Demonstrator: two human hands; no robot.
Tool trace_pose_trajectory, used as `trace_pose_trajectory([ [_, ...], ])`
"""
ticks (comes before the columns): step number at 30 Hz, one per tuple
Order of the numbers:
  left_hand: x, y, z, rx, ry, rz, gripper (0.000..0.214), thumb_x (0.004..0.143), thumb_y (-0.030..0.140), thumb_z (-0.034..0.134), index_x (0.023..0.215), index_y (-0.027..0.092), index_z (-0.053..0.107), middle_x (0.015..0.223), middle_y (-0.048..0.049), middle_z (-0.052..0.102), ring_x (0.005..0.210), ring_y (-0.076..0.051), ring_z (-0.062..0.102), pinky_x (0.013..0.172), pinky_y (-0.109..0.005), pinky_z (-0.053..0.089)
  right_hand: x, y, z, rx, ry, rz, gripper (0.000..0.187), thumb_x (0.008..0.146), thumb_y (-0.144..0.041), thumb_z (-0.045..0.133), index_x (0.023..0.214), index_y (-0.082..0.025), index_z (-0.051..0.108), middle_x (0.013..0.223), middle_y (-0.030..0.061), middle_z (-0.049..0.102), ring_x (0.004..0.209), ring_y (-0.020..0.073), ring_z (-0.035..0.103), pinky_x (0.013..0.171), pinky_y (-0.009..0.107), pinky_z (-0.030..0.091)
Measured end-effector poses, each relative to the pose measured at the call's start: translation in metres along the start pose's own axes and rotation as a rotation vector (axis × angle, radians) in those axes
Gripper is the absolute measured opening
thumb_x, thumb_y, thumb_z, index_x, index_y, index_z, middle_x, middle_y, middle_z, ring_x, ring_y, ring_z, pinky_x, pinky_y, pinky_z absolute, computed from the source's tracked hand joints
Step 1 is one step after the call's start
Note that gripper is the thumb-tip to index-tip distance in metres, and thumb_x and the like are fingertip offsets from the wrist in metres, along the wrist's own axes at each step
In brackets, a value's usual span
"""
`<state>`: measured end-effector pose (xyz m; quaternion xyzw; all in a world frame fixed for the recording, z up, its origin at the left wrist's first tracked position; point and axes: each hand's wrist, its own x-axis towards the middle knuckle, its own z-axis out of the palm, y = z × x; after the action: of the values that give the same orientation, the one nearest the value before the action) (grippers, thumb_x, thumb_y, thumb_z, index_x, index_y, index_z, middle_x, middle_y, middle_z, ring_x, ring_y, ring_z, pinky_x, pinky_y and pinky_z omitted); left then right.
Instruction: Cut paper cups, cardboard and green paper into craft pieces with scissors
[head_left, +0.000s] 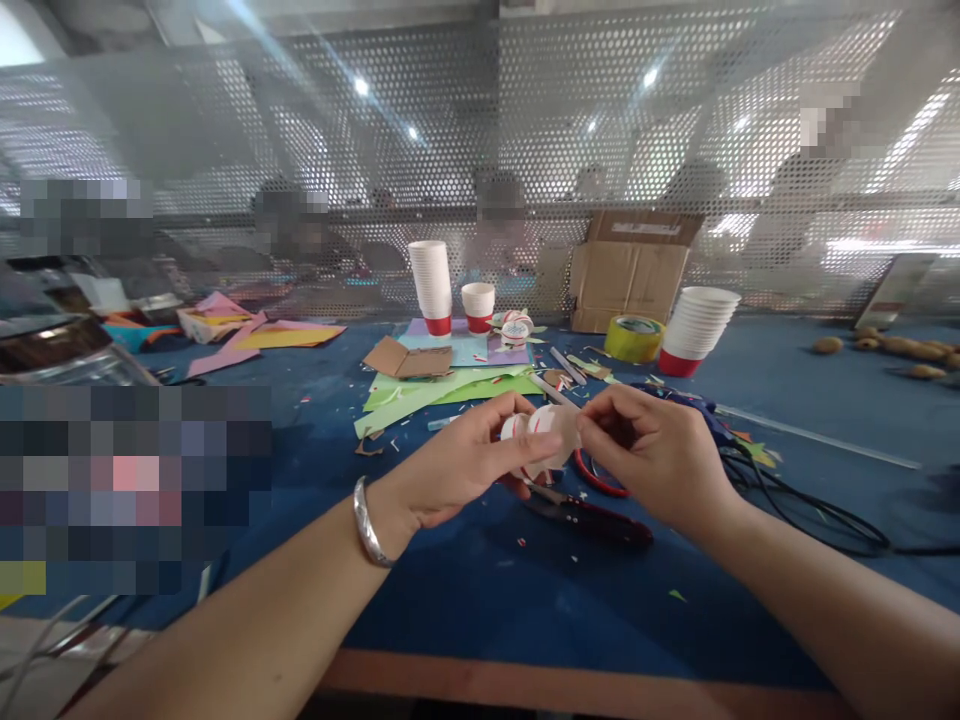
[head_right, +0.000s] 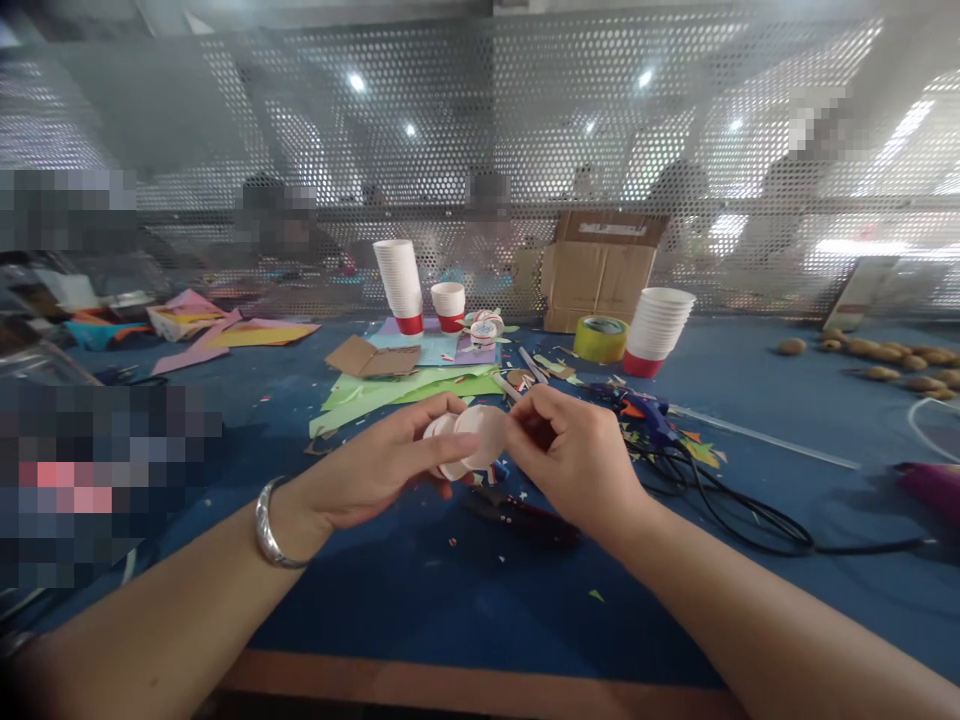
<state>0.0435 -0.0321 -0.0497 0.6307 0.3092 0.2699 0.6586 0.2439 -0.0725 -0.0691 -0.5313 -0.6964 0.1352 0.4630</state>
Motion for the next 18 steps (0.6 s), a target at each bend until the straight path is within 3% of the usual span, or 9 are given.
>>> trace_pose_trajectory([
  [3,0.0015,-0.0017,-0.0012,0.034,0.000,0.008,0.024,0.088,0.036,0.070,0.098,0.019,0.057,0.085,-0.0016,0.066,0.074,-0.014,0.063,0.056,-0.024,0.051,0.0017,0.0003,-0.0031,0.020,0.001,-0.007,0.010,0.087,-0.026,0.063,0.079,-0.020,0.064,0.065,-0.0011,0.063,0.057,0.0120,0.055,0.052,0.023,0.043],
  [7,0.0054,-0.0071,-0.0053,0.001,0.023,0.026,0.024,0.089,0.039,0.068,0.101,0.020,0.057,0.092,-0.0023,0.066,0.076,-0.014,0.064,0.055,-0.022,0.049,0.0047,-0.0042,-0.0076,0.146,-0.068,0.051,0.019,0.091,-0.038,0.064,0.083,-0.020,0.065,0.066,-0.0012,0.060,0.054,0.0111,0.054,0.048,0.022,0.042],
  [12,0.0084,-0.0095,-0.0062,-0.022,0.038,0.135,0.025,0.089,0.040,0.070,0.097,0.020,0.056,0.081,0.0023,0.059,0.070,-0.010,0.055,0.061,-0.021,0.047,0.0079,-0.0056,-0.0090,0.361,-0.200,0.127,0.027,0.088,-0.047,0.069,0.088,-0.020,0.066,0.066,-0.0020,0.060,0.052,0.0103,0.053,0.044,0.022,0.039],
  [16,0.0086,-0.0078,-0.0015,-0.050,0.025,0.105,0.021,0.090,0.031,0.067,0.106,0.021,0.057,0.082,0.0029,0.058,0.071,-0.009,0.054,0.066,-0.021,0.045,0.0052,-0.0069,-0.0079,0.264,-0.244,0.032,0.024,0.089,-0.043,0.069,0.085,-0.020,0.067,0.074,-0.0006,0.061,0.060,0.0108,0.052,0.052,0.023,0.041],
  [18,0.0088,-0.0071,-0.0003,-0.156,0.004,0.072,0.031,0.087,0.021,0.064,0.117,0.022,0.058,0.090,0.0005,0.062,0.077,-0.011,0.057,0.072,-0.023,0.047,0.0037,-0.0089,-0.0080,0.175,-0.248,-0.057,0.020,0.091,-0.039,0.068,0.083,-0.021,0.067,0.084,0.0020,0.064,0.070,0.0131,0.056,0.060,0.025,0.045],
])
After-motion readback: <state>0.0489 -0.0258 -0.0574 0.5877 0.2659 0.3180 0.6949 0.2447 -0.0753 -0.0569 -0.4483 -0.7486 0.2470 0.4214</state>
